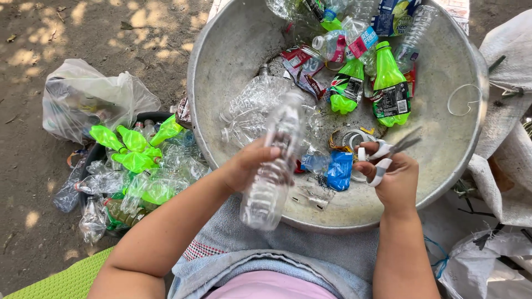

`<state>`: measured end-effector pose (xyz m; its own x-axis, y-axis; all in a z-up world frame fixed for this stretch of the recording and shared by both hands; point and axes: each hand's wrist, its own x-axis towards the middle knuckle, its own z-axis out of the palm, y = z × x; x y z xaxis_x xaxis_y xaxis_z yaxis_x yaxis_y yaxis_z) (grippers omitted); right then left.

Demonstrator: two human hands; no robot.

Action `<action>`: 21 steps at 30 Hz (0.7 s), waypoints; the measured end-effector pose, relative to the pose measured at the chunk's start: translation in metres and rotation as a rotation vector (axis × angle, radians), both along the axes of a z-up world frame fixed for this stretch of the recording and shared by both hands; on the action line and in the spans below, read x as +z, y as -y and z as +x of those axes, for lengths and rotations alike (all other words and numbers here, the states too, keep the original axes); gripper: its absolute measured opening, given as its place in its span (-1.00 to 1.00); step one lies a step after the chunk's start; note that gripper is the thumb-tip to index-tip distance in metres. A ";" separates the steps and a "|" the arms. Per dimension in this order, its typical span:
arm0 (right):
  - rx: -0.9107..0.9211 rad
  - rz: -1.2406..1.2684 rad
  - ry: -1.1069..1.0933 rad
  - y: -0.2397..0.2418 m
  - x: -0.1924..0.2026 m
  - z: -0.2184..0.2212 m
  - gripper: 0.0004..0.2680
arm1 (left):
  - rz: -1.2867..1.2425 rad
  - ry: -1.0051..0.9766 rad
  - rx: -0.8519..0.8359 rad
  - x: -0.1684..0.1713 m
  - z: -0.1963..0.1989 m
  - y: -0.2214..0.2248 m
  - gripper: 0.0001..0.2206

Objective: Removing labels and caps from plastic bottles using scissors for recycling

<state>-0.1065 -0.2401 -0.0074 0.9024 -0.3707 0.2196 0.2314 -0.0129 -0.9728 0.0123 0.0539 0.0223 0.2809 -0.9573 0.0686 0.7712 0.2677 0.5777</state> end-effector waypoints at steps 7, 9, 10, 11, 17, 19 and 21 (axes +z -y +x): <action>-0.074 -0.065 -0.396 -0.016 0.016 0.007 -0.58 | 1.462 0.617 0.780 0.040 0.070 -0.067 -0.18; -0.099 -0.062 -0.428 -0.019 0.018 0.007 -0.56 | 1.590 0.734 0.726 0.042 0.090 -0.072 -0.10; -0.099 -0.082 -0.439 -0.020 0.018 0.006 -0.57 | 1.653 0.844 0.642 0.055 0.094 -0.069 -0.11; -0.099 -0.102 -0.451 -0.022 0.018 0.006 -0.57 | 1.711 0.955 0.555 0.067 0.098 -0.066 -0.12; -0.128 -0.327 -0.559 -0.034 0.022 0.007 -0.61 | 1.923 1.432 0.311 0.047 0.153 -0.043 -0.43; -0.131 -0.327 -0.579 -0.030 0.013 0.008 -0.61 | 1.976 1.562 0.371 0.062 0.152 -0.007 -0.53; -0.129 -0.326 -0.603 -0.031 0.022 0.009 -0.61 | 2.027 1.688 0.432 0.070 0.153 0.031 -0.63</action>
